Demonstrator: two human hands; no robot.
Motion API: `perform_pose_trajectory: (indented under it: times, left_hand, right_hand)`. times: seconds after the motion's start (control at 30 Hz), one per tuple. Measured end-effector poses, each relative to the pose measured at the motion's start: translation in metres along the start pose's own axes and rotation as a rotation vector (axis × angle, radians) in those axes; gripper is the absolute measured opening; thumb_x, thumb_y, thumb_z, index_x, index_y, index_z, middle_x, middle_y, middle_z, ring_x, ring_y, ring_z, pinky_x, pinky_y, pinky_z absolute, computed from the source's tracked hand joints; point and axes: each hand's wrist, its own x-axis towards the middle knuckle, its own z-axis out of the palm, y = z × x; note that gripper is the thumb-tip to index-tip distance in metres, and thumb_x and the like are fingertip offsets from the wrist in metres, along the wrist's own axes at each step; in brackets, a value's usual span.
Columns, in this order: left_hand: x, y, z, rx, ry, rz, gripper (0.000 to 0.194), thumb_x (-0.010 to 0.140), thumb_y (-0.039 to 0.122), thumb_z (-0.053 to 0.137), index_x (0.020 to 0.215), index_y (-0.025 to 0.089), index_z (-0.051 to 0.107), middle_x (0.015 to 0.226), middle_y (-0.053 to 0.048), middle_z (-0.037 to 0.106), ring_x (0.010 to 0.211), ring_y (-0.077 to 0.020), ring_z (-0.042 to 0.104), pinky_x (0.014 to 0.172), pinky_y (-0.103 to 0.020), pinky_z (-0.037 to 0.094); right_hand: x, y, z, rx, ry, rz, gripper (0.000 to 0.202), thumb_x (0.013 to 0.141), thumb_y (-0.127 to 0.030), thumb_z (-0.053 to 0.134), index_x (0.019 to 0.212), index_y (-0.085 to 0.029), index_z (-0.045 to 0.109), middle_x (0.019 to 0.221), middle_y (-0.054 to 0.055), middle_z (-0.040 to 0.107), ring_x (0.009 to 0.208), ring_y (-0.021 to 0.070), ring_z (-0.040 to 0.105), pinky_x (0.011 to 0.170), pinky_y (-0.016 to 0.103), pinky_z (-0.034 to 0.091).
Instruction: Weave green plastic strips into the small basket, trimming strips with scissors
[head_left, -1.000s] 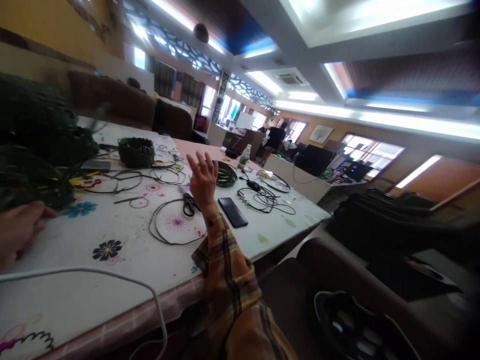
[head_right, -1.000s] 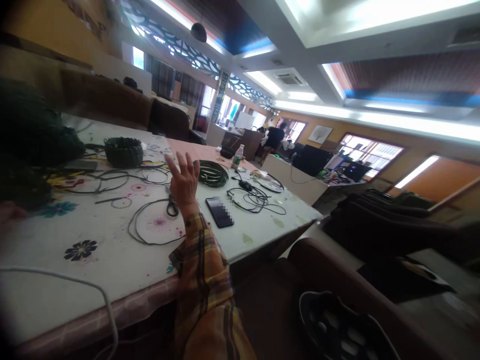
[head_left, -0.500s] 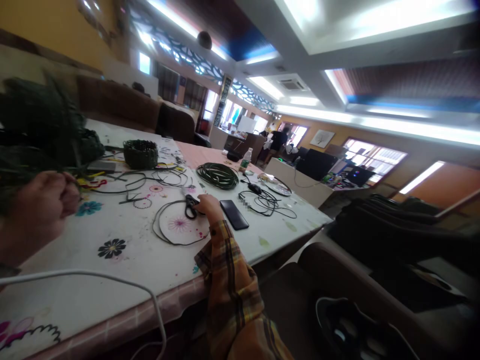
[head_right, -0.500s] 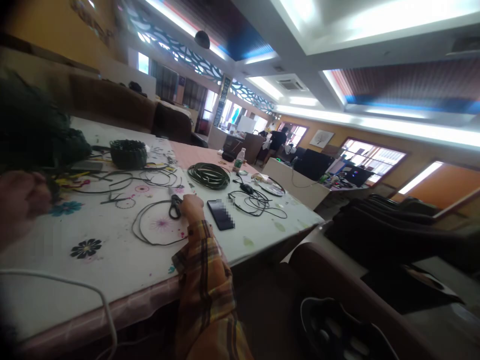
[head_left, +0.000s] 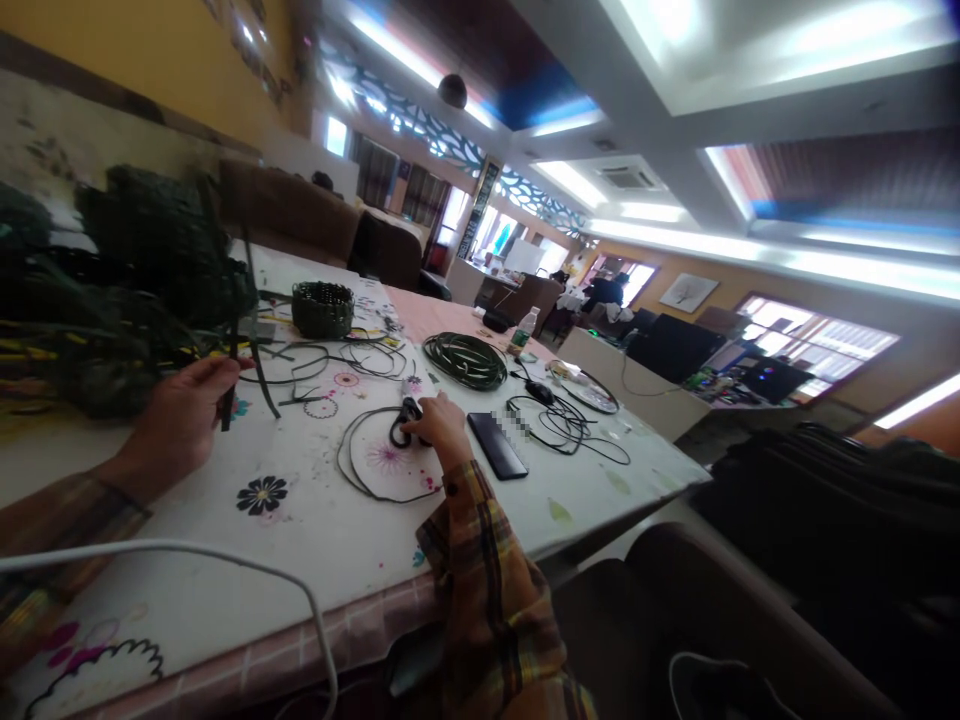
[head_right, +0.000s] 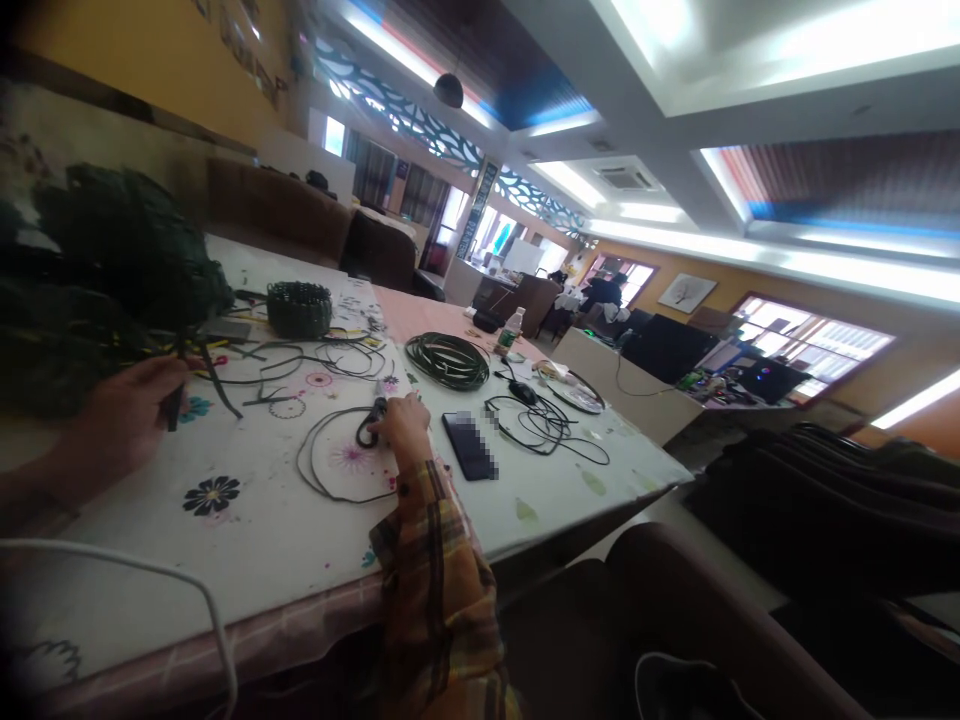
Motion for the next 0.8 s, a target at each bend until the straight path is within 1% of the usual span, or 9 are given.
perform_pose_trajectory:
  times: [0.13,0.3,0.37,0.47,0.57,0.63,0.67,0.73,0.8]
  left_hand:
    - [0.001,0.001,-0.002,-0.082,-0.019,0.002,0.043,0.064,0.049,0.078,0.089,0.016,0.069,0.076,0.001,0.058,0.055,-0.0076,0.038,0.045,-0.02,0.029]
    - [0.0,0.006,-0.003,-0.104,-0.057,0.03,0.033,0.066,0.044,0.081,0.081,0.016,0.07,0.064,0.003,0.052,0.05,-0.0077,0.037,0.042,-0.02,0.029]
    - [-0.001,0.008,-0.003,-0.11,-0.059,0.054,0.031,0.068,0.043,0.081,0.078,0.016,0.069,0.061,0.003,0.051,0.049,-0.0081,0.038,0.041,-0.02,0.03]
    - [-0.002,0.011,-0.003,-0.12,-0.043,0.088,0.027,0.069,0.04,0.079,0.079,0.017,0.067,0.06,0.004,0.051,0.046,-0.0078,0.039,0.04,-0.02,0.029]
    - [-0.001,0.012,-0.004,-0.13,-0.026,0.115,0.026,0.069,0.036,0.078,0.082,0.018,0.065,0.063,0.004,0.055,0.044,-0.0071,0.04,0.039,-0.02,0.029]
    - [-0.001,0.012,-0.005,-0.131,-0.026,0.123,0.026,0.07,0.036,0.078,0.082,0.018,0.065,0.065,0.004,0.057,0.044,-0.0068,0.041,0.038,-0.02,0.03]
    - [0.0,0.012,-0.005,-0.129,-0.028,0.125,0.026,0.07,0.036,0.078,0.082,0.017,0.065,0.065,0.003,0.058,0.044,-0.0067,0.041,0.038,-0.02,0.03]
    - [0.0,0.013,-0.006,-0.125,-0.026,0.131,0.025,0.071,0.036,0.077,0.082,0.017,0.065,0.064,0.003,0.058,0.043,-0.0062,0.041,0.037,-0.019,0.029]
    - [-0.001,0.014,-0.007,-0.123,-0.015,0.139,0.025,0.072,0.036,0.078,0.082,0.017,0.065,0.062,0.004,0.057,0.042,-0.0057,0.039,0.037,-0.019,0.028]
  right_hand:
    - [-0.003,-0.01,0.002,0.025,0.002,-0.021,0.05,0.086,-0.056,0.068,0.12,-0.02,0.069,0.125,0.013,0.071,0.116,0.0275,0.067,0.088,0.032,0.052]
    - [-0.006,-0.015,0.005,0.067,-0.013,-0.019,0.041,0.082,-0.029,0.071,0.121,-0.018,0.066,0.125,0.014,0.071,0.114,0.0284,0.068,0.085,0.033,0.052]
    - [-0.005,-0.014,0.005,0.096,-0.004,-0.017,0.039,0.082,-0.023,0.067,0.12,-0.017,0.065,0.125,0.015,0.071,0.115,0.0286,0.068,0.086,0.033,0.052]
    - [-0.002,-0.01,0.005,0.168,0.012,-0.008,0.036,0.085,-0.026,0.062,0.12,-0.018,0.063,0.123,0.014,0.072,0.111,0.027,0.069,0.084,0.032,0.052]
    - [0.003,-0.004,0.007,0.264,-0.017,0.005,0.037,0.085,-0.031,0.062,0.121,-0.021,0.061,0.108,0.008,0.076,0.089,0.0202,0.074,0.073,0.027,0.052]
    - [0.005,-0.001,0.009,0.314,-0.033,0.017,0.039,0.084,-0.033,0.066,0.122,-0.022,0.061,0.104,0.006,0.077,0.083,0.0178,0.074,0.069,0.025,0.051]
    - [0.006,-0.001,0.01,0.329,-0.03,0.024,0.042,0.082,-0.035,0.069,0.122,-0.022,0.062,0.106,0.006,0.077,0.088,0.019,0.074,0.072,0.025,0.052]
    - [0.006,-0.001,0.012,0.345,-0.01,0.048,0.046,0.075,-0.036,0.078,0.116,-0.02,0.066,0.116,0.012,0.075,0.105,0.026,0.072,0.08,0.029,0.053]
    - [0.005,-0.001,0.011,0.369,0.01,0.081,0.04,0.07,-0.03,0.081,0.104,-0.015,0.07,0.117,0.02,0.073,0.112,0.034,0.069,0.085,0.036,0.053]
